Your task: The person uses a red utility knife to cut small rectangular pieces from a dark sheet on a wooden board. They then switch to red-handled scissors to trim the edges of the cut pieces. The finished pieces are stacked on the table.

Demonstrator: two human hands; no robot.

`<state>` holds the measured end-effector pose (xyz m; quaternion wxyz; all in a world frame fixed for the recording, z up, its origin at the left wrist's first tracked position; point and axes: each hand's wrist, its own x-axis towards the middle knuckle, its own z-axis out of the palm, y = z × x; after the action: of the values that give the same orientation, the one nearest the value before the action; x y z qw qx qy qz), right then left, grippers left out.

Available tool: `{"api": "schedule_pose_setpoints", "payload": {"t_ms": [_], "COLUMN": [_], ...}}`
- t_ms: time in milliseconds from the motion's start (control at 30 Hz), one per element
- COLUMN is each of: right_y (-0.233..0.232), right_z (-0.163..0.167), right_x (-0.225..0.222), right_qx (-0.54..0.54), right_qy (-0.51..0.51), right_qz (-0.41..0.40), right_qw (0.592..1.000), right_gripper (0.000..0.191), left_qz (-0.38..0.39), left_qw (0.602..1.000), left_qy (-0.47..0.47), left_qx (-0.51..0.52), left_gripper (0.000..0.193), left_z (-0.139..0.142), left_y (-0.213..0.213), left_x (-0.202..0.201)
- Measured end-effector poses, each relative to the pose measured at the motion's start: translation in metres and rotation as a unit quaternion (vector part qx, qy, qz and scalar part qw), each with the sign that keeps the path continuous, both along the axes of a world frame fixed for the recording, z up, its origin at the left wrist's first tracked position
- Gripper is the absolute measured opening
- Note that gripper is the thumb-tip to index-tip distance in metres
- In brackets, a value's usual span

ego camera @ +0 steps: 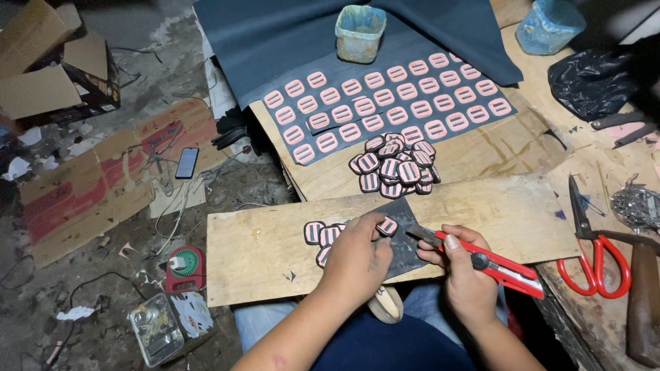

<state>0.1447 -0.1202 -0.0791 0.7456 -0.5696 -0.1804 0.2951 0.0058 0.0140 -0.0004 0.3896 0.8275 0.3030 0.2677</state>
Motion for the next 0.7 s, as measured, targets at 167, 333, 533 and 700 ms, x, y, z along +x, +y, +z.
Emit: {"api": "schedule_pose_setpoints", "payload": {"t_ms": [167, 333, 533, 700], "right_y": [0.0, 0.0, 0.0, 0.003], "right_z": [-0.004, -0.003, 0.004, 0.003], "right_x": [0.0, 0.0, -0.001, -0.009], "right_qx": [-0.015, -0.02, -0.025, -0.027], "right_qy": [-0.012, -0.018, -0.031, -0.131], "right_qz": [0.021, 0.018, 0.026, 0.07], "right_qw": [1.0, 0.999, 0.999, 0.988], "right_gripper": [0.031, 0.031, 0.03, 0.029], "left_qz": [-0.037, -0.097, -0.095, -0.05], "left_qw": [0.984, 0.988, 0.988, 0.992], "left_qy": [0.173, 0.057, 0.066, 0.024], "left_qx": [0.004, 0.108, 0.099, 0.115], "left_gripper": [0.032, 0.048, 0.032, 0.015], "left_z": [0.011, 0.012, -0.001, -0.012], "left_y": [0.002, 0.014, 0.013, -0.003], "left_x": [-0.01, -0.007, -0.003, -0.004]}}
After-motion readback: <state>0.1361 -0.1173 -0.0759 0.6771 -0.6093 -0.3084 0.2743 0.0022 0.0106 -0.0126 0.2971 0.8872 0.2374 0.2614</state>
